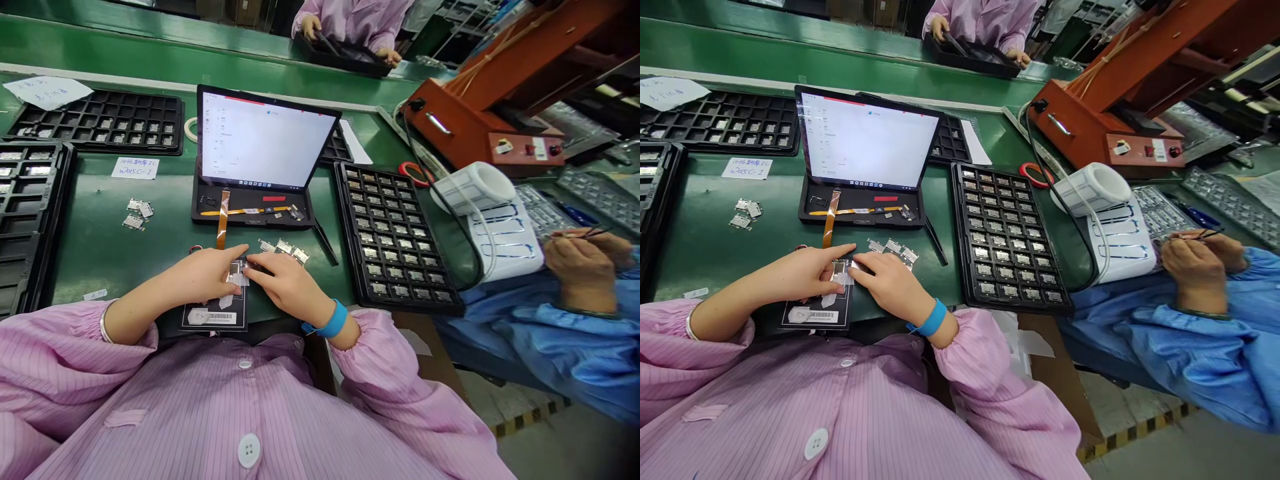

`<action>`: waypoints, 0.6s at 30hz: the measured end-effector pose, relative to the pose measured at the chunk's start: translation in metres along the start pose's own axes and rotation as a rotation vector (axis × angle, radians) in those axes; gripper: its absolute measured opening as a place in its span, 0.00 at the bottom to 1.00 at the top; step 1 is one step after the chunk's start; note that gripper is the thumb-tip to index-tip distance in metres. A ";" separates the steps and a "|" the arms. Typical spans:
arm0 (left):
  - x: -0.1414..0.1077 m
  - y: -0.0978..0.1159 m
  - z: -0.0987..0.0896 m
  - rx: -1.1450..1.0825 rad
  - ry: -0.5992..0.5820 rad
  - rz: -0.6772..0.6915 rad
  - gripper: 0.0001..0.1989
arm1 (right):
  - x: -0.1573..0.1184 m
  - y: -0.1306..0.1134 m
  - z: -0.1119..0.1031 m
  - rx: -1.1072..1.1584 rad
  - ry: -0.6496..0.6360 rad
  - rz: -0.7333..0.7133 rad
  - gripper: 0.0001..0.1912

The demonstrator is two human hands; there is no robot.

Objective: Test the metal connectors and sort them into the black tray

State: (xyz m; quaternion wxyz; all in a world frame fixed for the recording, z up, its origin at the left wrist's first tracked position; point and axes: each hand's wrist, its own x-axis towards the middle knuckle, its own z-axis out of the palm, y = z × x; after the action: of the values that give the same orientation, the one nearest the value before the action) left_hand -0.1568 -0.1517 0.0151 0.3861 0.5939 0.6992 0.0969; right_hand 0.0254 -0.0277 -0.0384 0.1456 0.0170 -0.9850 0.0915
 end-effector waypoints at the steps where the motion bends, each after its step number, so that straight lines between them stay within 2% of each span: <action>1: 0.000 0.000 0.000 -0.002 -0.003 -0.004 0.38 | 0.001 0.001 -0.001 -0.023 -0.006 -0.026 0.17; 5: 0.001 -0.001 0.000 0.002 -0.005 0.001 0.37 | 0.003 0.005 -0.004 -0.058 -0.011 -0.094 0.17; 11: 0.002 -0.004 0.002 0.012 0.029 0.028 0.37 | 0.001 0.007 -0.004 -0.031 -0.042 -0.102 0.19; 16: -0.001 -0.005 -0.001 -0.054 0.002 0.034 0.32 | 0.000 0.005 0.005 0.132 0.079 0.074 0.23; 18: -0.002 -0.004 -0.001 -0.085 -0.007 0.040 0.31 | 0.000 0.004 0.006 0.133 0.098 0.095 0.24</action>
State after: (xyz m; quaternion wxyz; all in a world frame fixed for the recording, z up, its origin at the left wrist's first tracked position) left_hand -0.1603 -0.1547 0.0141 0.4115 0.5911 0.6809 0.1323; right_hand 0.0238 -0.0249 -0.0448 0.1875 -0.0244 -0.9681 0.1642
